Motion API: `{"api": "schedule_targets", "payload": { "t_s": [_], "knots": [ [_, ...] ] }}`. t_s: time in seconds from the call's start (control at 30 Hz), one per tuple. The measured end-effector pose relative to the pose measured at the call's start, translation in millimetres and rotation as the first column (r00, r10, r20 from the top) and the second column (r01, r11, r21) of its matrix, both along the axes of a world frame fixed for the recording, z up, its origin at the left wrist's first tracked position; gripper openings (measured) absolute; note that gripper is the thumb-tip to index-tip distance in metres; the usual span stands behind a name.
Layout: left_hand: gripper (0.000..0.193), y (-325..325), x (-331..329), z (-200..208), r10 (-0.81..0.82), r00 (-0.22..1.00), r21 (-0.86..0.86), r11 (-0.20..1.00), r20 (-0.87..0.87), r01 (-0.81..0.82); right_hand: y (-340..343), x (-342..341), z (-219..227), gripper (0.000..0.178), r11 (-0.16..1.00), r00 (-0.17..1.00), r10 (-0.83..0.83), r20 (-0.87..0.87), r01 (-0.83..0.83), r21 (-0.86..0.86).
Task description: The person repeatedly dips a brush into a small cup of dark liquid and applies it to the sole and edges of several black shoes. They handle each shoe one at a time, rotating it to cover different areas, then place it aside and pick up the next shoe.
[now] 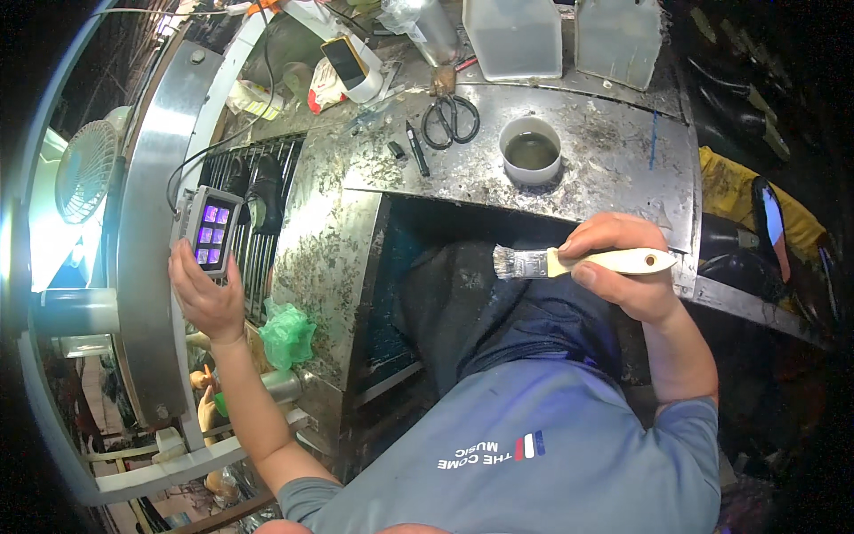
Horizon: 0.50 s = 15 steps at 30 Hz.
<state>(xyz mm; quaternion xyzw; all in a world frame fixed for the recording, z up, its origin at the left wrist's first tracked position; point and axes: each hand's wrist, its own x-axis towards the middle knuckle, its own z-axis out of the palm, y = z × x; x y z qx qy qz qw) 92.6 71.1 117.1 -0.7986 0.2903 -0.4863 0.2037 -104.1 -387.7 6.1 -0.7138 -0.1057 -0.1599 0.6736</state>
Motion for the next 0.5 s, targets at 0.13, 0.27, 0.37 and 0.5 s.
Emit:
{"api": "schedule_targets", "payload": {
  "t_s": [0.13, 0.27, 0.37, 0.5],
  "knots": [
    [0.077, -2.2, -3.7, 2.0, 0.035, 0.999, -0.031, 0.999, -0.016, -0.036, 2.1, -0.2, 0.9, 0.020, 1.000, 1.000, 0.004, -0.026, -0.004, 0.018],
    [0.074, -5.7, -6.6, 2.2, 0.066, 0.996, -0.098, 0.993, -0.060, -0.071, 3.1, 0.6, 1.6, 0.020, 1.000, 1.000, 0.002, -0.024, -0.002, 0.011],
    [0.077, -6.5, -6.3, 1.8, 0.066, 0.996, -0.108, 0.992, -0.061, -0.073, 2.9, 0.6, -0.3, 0.020, 1.000, 1.000, 0.004, -0.014, -0.004, -0.008],
    [0.080, -3.4, -4.0, -4.9, 0.052, 0.997, -0.117, 0.991, -0.051, -0.058, 4.4, 0.0, -1.4, 0.020, 1.000, 1.000, 0.004, -0.023, -0.004, -0.005]
  ]
}}
